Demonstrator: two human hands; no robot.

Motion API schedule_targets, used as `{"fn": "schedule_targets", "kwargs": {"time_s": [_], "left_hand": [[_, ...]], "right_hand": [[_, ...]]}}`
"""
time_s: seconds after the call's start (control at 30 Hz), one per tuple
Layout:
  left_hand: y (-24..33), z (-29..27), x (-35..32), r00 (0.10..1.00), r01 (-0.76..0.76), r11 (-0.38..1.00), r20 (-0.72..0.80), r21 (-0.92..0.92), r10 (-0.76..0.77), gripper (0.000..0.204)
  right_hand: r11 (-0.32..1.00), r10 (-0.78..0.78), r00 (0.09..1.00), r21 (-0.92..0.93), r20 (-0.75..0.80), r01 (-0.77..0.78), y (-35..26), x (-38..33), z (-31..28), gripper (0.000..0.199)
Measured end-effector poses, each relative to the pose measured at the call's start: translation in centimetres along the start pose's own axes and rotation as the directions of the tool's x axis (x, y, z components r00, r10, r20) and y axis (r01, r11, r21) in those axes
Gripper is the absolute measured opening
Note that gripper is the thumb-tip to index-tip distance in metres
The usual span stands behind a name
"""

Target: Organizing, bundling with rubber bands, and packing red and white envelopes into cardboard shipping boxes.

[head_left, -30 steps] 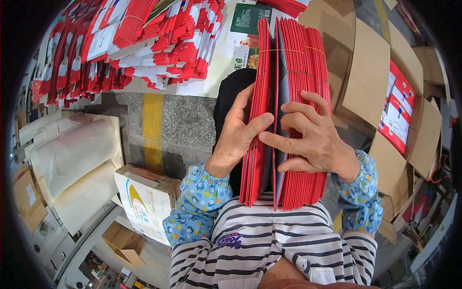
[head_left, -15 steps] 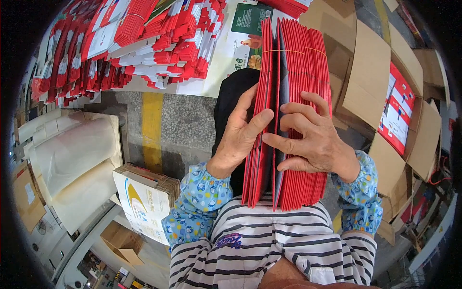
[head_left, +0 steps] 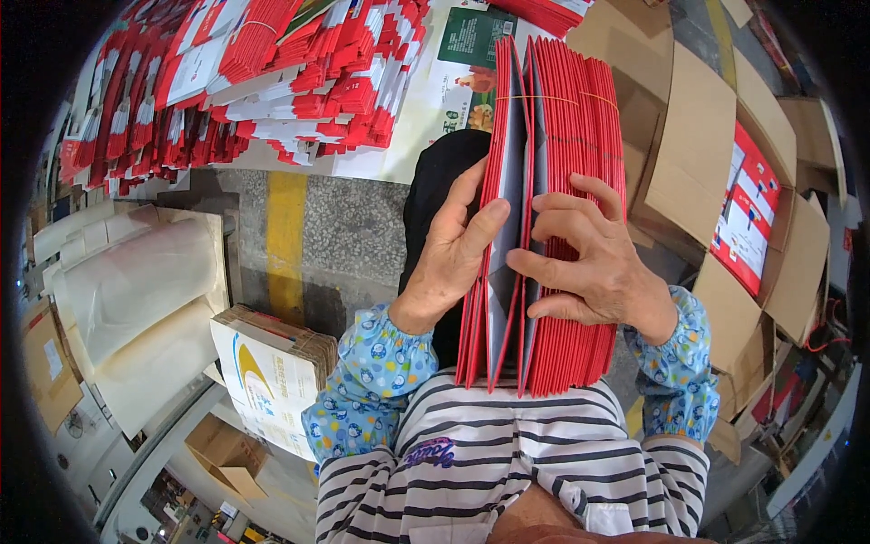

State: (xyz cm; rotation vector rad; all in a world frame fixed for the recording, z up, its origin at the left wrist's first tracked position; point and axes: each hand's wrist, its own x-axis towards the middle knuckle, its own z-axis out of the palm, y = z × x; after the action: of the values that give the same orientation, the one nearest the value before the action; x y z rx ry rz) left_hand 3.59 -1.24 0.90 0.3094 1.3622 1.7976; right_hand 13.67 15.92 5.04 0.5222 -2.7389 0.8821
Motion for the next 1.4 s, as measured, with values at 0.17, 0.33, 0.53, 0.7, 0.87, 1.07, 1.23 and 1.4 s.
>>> {"fn": "schedule_targets", "kwargs": {"time_s": [0.17, 0.33, 0.53, 0.7, 0.87, 1.07, 1.23, 1.4], "left_hand": [[0.7, -0.4, 0.0, 0.997, 0.075, 0.995, -0.009, -0.07, -0.076, 0.059], [0.6, -0.4, 0.6, 0.997, 0.07, 0.991, 0.04, -0.118, -0.066, 0.066], [0.7, -0.1, 0.7, 0.994, 0.11, 0.976, 0.047, -0.187, -0.103, 0.067], [0.3, -0.2, 0.7, 0.996, 0.085, 0.98, 0.024, -0.178, -0.082, 0.065], [0.0, -0.2, 0.7, 0.998, 0.06, 0.988, 0.017, -0.139, -0.058, 0.067], [0.3, -0.4, 0.8, 0.999, 0.038, 0.998, 0.019, -0.055, -0.037, 0.069], [0.3, -0.9, 0.8, 0.999, 0.044, 0.997, 0.018, -0.065, -0.042, 0.069], [0.4, -1.1, 0.8, 0.999, 0.047, 0.992, 0.023, -0.117, -0.045, 0.068]], "right_hand": [[0.998, 0.011, 0.999, 0.062, -0.045, -0.008, 0.6, -0.6, -0.2, 0.036], [1.0, -0.002, 1.0, -0.013, -0.012, 0.002, 0.2, -0.1, -0.3, 0.038], [1.0, -0.003, 1.0, -0.013, -0.002, 0.003, 0.1, 0.0, -0.2, 0.044], [1.0, -0.003, 1.0, -0.011, -0.004, 0.003, 0.3, -0.2, 0.0, 0.044], [1.0, -0.012, 1.0, -0.005, -0.007, 0.012, 0.2, 0.0, -0.2, 0.044], [1.0, -0.007, 1.0, 0.009, -0.029, 0.007, 0.3, -0.1, -0.1, 0.045], [1.0, 0.006, 0.999, -0.006, -0.036, -0.006, 0.3, -0.4, -0.2, 0.045], [0.999, 0.007, 1.0, -0.038, -0.007, -0.008, 0.4, -0.6, -0.3, 0.042]]}}
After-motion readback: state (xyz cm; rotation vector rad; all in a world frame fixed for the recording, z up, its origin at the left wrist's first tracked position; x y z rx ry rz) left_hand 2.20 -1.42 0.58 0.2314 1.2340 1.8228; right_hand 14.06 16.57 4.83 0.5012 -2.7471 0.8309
